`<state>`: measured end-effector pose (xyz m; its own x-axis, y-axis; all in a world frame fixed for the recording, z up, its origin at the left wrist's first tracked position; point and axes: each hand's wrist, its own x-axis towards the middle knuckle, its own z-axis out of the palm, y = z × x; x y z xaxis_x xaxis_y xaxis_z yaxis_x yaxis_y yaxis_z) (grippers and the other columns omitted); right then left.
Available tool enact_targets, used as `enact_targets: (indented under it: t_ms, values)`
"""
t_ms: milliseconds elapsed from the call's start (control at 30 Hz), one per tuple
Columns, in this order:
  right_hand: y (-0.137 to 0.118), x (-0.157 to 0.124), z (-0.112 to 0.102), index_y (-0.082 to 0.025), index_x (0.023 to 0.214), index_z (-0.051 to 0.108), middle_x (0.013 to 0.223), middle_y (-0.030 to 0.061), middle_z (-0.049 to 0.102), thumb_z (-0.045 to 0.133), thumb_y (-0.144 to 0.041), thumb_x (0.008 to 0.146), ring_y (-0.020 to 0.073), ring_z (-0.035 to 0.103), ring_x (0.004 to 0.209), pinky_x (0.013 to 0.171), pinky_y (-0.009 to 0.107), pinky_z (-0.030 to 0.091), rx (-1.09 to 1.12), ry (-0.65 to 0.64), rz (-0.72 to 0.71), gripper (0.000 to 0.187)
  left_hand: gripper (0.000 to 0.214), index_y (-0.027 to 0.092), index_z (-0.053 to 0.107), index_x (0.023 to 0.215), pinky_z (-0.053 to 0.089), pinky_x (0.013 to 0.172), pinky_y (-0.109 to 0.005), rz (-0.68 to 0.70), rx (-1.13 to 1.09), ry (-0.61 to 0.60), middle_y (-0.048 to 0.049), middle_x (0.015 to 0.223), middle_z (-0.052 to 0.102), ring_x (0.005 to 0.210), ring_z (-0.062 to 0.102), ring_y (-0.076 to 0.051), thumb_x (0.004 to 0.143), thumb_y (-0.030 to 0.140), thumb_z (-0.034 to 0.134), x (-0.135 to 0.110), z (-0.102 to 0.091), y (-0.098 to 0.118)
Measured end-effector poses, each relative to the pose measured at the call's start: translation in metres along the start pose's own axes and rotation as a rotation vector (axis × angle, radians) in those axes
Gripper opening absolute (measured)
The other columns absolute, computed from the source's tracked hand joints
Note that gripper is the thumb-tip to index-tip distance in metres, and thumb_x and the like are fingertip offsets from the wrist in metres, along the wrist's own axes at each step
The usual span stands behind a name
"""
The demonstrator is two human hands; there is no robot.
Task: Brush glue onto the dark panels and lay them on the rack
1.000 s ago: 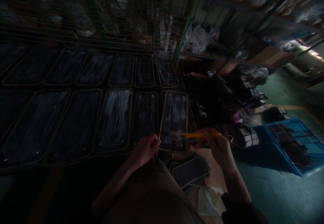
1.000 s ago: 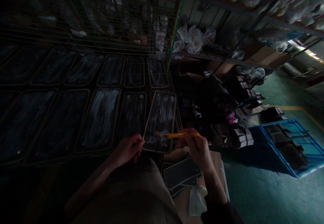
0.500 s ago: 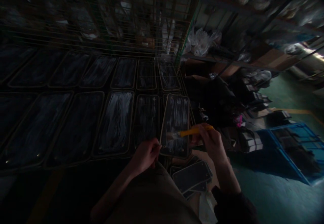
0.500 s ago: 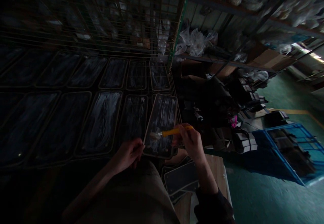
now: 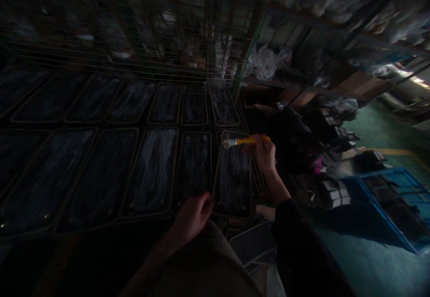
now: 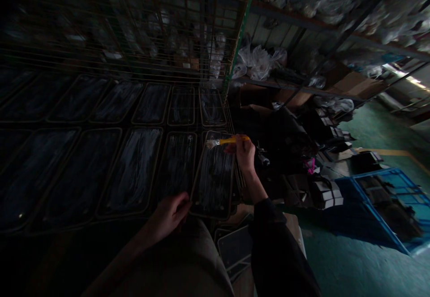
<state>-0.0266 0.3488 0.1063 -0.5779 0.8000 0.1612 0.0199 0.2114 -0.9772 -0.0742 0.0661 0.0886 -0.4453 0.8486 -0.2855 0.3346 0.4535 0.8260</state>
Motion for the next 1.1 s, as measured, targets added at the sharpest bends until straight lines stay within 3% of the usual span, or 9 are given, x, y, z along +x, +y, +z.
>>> enact_targets:
  t_ms: [200,400,500,667,867,1100]
  values:
    - [0.001,0.006,-0.001,-0.017,0.098,0.058,0.063,0.0014,0.067,0.049,-0.053,0.093,0.0191,0.066,0.052,0.046,0.026,0.053,-0.081,0.086,-0.141,0.037,0.017,0.021,0.047,0.076,0.037,0.057,-0.024,0.014,0.008,0.019,-0.0002,0.061,0.058,0.058,0.058,-0.015,0.09,0.03,0.042,-0.001,0.001,0.0]
    - [-0.018,-0.038,-0.016,-0.018,0.1,0.058,0.067,0.0023,0.068,0.043,-0.05,0.098,0.0183,0.067,0.057,0.052,0.025,0.054,-0.309,0.112,-0.186,0.036,0.02,0.022,0.045,0.077,0.035,0.047,-0.022,-0.036,-0.1,-0.034,0.0028,0.056,0.055,0.044,0.054,-0.013,0.092,0.034,0.038,-0.002,0.001,0.003]
    - [-0.031,-0.054,-0.022,-0.018,0.097,0.058,0.066,0.0021,0.067,0.04,-0.048,0.099,0.0177,0.068,0.058,0.053,0.024,0.054,-0.359,0.064,-0.15,0.035,0.022,0.022,0.045,0.076,0.034,0.043,-0.021,-0.055,-0.132,-0.043,0.0034,0.055,0.054,0.041,0.053,-0.012,0.092,0.035,0.038,-0.002,0.002,0.002]
    - [-0.034,-0.039,-0.023,-0.019,0.103,0.057,0.069,0.0018,0.067,0.041,-0.044,0.101,0.0178,0.068,0.062,0.059,0.026,0.055,-0.337,0.054,-0.219,0.03,0.021,0.022,0.047,0.077,0.037,0.047,-0.022,-0.006,-0.118,-0.019,0.0031,0.055,0.055,0.045,0.055,-0.013,0.092,0.036,0.041,-0.002,0.004,-0.001]
    - [-0.012,-0.016,-0.033,-0.02,0.113,0.058,0.08,0.0031,0.068,0.04,-0.04,0.101,0.0198,0.069,0.074,0.071,0.03,0.055,-0.463,-0.125,-0.323,0.029,0.02,0.022,0.048,0.076,0.039,0.048,-0.021,0.034,-0.09,0.043,0.003,0.053,0.055,0.047,0.056,-0.013,0.091,0.034,0.044,-0.003,0.005,-0.001]
    - [-0.011,-0.04,-0.047,-0.021,0.117,0.057,0.091,0.0043,0.07,0.041,-0.036,0.101,0.0202,0.069,0.083,0.074,0.03,0.053,-0.608,-0.127,-0.352,0.027,0.021,0.022,0.045,0.078,0.035,0.036,-0.018,-0.057,-0.212,-0.038,0.0052,0.054,0.053,0.037,0.053,-0.011,0.092,0.037,0.04,-0.006,0.006,0.003]
